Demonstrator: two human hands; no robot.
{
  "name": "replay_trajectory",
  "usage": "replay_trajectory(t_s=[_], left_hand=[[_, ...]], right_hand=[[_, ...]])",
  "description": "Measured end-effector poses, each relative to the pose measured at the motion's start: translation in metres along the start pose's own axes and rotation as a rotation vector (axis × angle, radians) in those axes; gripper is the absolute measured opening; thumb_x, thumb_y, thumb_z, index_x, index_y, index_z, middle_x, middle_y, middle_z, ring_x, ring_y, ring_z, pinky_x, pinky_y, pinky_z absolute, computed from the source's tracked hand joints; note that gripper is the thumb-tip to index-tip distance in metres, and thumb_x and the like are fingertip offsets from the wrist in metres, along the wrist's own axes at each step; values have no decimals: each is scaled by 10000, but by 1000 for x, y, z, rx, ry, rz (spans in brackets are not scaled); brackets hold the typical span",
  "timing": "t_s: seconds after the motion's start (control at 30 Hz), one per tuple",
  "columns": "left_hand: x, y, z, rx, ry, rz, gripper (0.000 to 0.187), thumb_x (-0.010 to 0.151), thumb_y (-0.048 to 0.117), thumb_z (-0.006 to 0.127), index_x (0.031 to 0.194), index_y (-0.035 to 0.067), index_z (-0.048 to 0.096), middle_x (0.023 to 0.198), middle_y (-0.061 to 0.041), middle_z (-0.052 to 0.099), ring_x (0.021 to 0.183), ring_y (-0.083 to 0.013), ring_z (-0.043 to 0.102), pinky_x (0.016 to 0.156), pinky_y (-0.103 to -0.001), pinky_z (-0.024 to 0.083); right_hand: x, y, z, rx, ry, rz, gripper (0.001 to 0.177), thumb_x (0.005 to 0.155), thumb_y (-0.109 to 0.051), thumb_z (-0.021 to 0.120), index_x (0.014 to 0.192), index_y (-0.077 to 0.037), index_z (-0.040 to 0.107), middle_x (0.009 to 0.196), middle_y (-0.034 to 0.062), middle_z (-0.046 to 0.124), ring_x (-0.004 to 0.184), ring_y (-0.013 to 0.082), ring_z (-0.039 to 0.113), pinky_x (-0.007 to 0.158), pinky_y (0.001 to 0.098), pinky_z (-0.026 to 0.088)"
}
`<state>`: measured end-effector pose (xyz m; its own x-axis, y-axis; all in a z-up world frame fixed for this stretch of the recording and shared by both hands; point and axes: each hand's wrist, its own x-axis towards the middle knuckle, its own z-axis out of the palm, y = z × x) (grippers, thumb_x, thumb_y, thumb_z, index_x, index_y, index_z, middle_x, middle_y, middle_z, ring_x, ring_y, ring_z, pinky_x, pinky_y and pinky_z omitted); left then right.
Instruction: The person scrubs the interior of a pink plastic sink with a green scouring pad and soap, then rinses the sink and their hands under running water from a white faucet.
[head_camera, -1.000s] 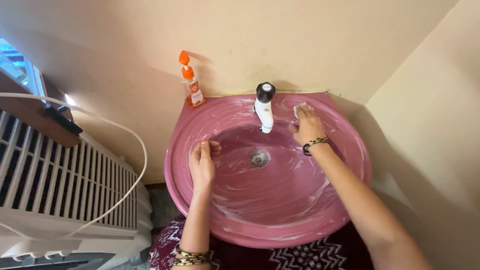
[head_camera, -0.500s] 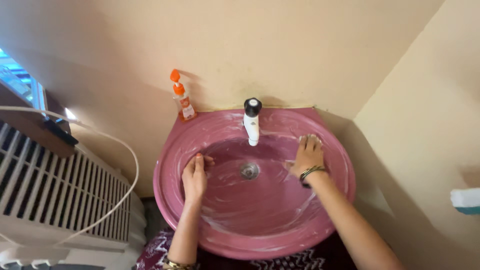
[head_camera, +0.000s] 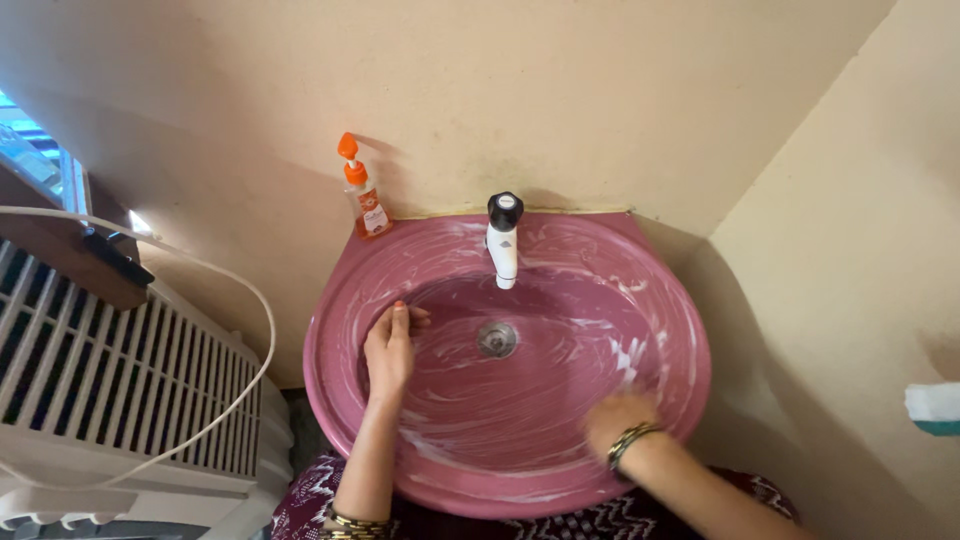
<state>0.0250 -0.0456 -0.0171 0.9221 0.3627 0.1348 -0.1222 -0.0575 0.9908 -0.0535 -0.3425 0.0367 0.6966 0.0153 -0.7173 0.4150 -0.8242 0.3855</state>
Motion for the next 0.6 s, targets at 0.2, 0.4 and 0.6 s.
replay_trajectory(t_s=[0.2,0.4,0.6], left_hand=[[-2,3,1,13,24,-17,463,1067,356,462,937,9,739,855,-77,767,796,-154,708,760,-306,543],[-1,0,2,9,18,-6,460,1064,351,463,936,8,741,839,-83,762,794,-155,710,774,-304,556],[-4,0,-1,6,16,-26,459,1068,347,459,943,3,735,854,-88,759,812,-158,704,788,-309,547]], right_hand=[[47,-63,-32,597,-29,-837,604,1034,-561,320,1535,-234,411,1563,92,445,1452,306,404,1184,493,297],[142,-17,-20,200,329,111,664,931,-372,486,1557,-153,458,1579,136,499,1474,297,456,1253,444,313],[116,-55,-11,594,15,-591,1001,850,-778,505,1590,-127,334,1614,175,372,1507,342,331,1233,429,274]])
